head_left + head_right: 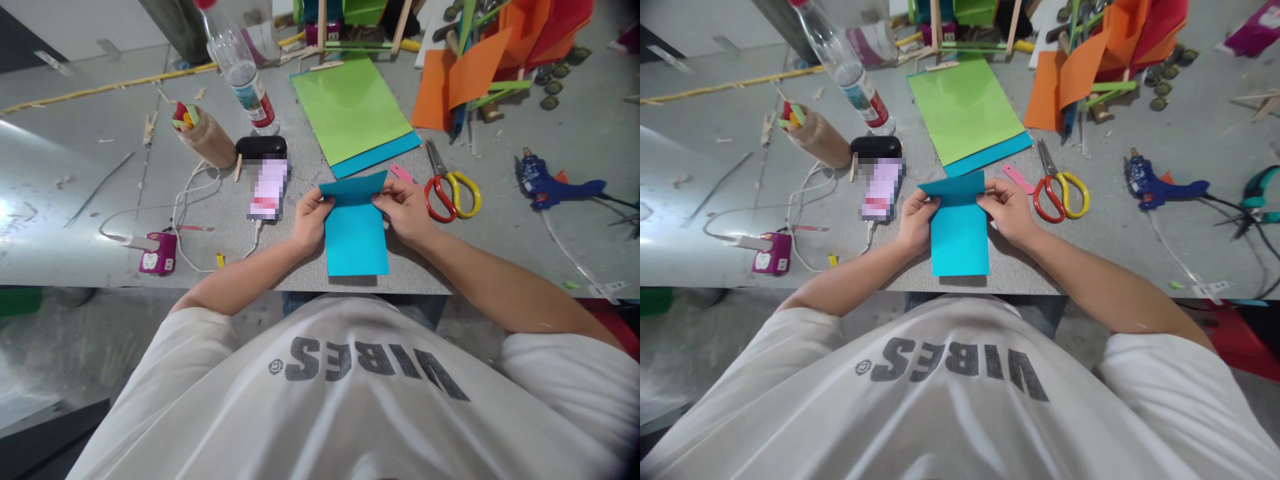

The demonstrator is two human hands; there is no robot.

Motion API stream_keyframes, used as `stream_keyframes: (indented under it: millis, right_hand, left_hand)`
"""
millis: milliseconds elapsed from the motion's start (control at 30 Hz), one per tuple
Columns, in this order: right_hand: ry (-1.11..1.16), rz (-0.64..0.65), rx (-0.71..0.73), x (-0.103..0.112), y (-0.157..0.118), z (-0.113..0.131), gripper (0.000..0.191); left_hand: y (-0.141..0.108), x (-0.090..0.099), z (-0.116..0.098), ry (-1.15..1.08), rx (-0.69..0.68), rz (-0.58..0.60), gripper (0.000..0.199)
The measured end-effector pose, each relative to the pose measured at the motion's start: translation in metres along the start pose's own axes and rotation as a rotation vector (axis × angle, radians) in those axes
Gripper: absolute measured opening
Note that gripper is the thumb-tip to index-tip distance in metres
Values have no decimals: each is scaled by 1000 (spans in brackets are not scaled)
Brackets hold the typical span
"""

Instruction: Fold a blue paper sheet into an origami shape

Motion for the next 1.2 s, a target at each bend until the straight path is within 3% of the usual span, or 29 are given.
stream_keyframes:
  millis: [233, 400, 533, 667, 800, 1033, 1200]
  right_hand:
    - [163, -8, -100, -3, 2, 2, 38]
    - [131, -1, -94, -4, 3, 4, 38]
    - [113, 14, -98, 1, 5, 4, 26]
    - [20, 35, -5, 3, 5, 9, 31]
    - [-71, 29, 147, 5, 5, 14, 37]
    - [-142, 13, 143, 13, 9, 10, 29]
    - [-138, -10, 222, 13, 7, 14, 33]
  left_hand:
    - [0, 6, 3, 40, 52, 54, 51]
    - [-2, 6, -2, 92, 20, 26, 29]
    - [-4, 6, -11, 129, -73, 53, 45]
    - [-9, 4, -20, 276, -187, 45, 65]
    - [-11, 2, -23, 406, -237, -12, 56]
    - [-4, 14, -24, 417, -253, -161, 50]
    - [-2, 13, -19, 350, -274, -106, 55]
Point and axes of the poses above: each hand's wrist, its own y-axis towards the middle knuckle, its own x-axis out of the back of the hand, z = x × y, the point moved 5 cm from there along y, towards the middle knuckle, and after that the axes turned 11 degrees about y, right-handed, at the moved point
